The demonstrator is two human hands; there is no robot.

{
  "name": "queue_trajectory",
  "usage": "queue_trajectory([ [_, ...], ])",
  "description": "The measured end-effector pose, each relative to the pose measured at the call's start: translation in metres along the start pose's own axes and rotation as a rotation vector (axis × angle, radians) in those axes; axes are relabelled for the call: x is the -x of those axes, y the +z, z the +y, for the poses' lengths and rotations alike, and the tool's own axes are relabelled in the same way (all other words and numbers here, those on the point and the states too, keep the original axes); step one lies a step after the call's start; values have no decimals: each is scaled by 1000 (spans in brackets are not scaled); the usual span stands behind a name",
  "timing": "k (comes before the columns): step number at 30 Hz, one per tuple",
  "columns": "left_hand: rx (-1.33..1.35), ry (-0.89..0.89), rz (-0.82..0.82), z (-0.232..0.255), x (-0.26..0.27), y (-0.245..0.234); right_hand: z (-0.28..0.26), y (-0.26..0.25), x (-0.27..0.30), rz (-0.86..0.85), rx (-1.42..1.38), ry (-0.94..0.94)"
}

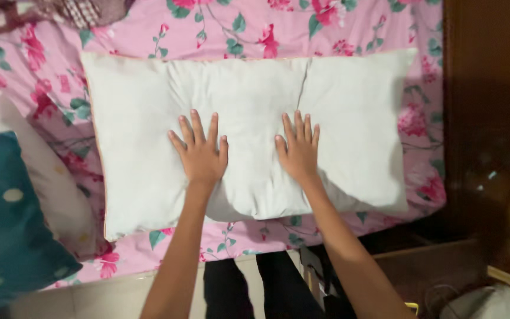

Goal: The person arranges several pillows on a bed with a pink floral sheet. They pick up a white pillow with yellow dots, insert a pink pillow insert, and place it on the bed. They then handle a teal polka-dot pillow and a cream satin pillow, patting and positioning them before placing them at the head of the bed.

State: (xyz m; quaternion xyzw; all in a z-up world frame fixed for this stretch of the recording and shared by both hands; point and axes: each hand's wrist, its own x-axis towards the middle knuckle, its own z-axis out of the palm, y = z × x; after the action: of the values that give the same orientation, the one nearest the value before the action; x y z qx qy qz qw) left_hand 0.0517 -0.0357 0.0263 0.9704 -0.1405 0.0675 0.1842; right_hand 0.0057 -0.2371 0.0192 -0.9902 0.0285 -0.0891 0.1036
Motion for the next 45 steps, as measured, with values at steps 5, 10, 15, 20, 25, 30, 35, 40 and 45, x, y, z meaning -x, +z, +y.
queue_trajectory([
  [5,47,-338,-70,7,31,3,45,-5,27,141,90,270],
  [10,158,-227,-115,-12,41,24,69,8,53,-125,327,330],
  [15,397,-351,107,-5,6,16,78,-4,32,-14,-4,401],
  [20,568,-398,233,44,-45,-31,75,-19,54,257,-445,761],
  [25,736,-213,307,105,-128,-46,91,-43,29,526,-875,859],
  [30,716,78,262,171,-233,-31,116,-67,13,553,-1045,1114],
  [35,532,323,179,251,-374,-5,164,-80,-79,535,-1062,996],
  [40,301,300,239,312,-451,41,240,-73,-180,520,-799,614],
  [45,255,87,-37,283,-412,127,278,-21,-144,602,-297,1005],
])
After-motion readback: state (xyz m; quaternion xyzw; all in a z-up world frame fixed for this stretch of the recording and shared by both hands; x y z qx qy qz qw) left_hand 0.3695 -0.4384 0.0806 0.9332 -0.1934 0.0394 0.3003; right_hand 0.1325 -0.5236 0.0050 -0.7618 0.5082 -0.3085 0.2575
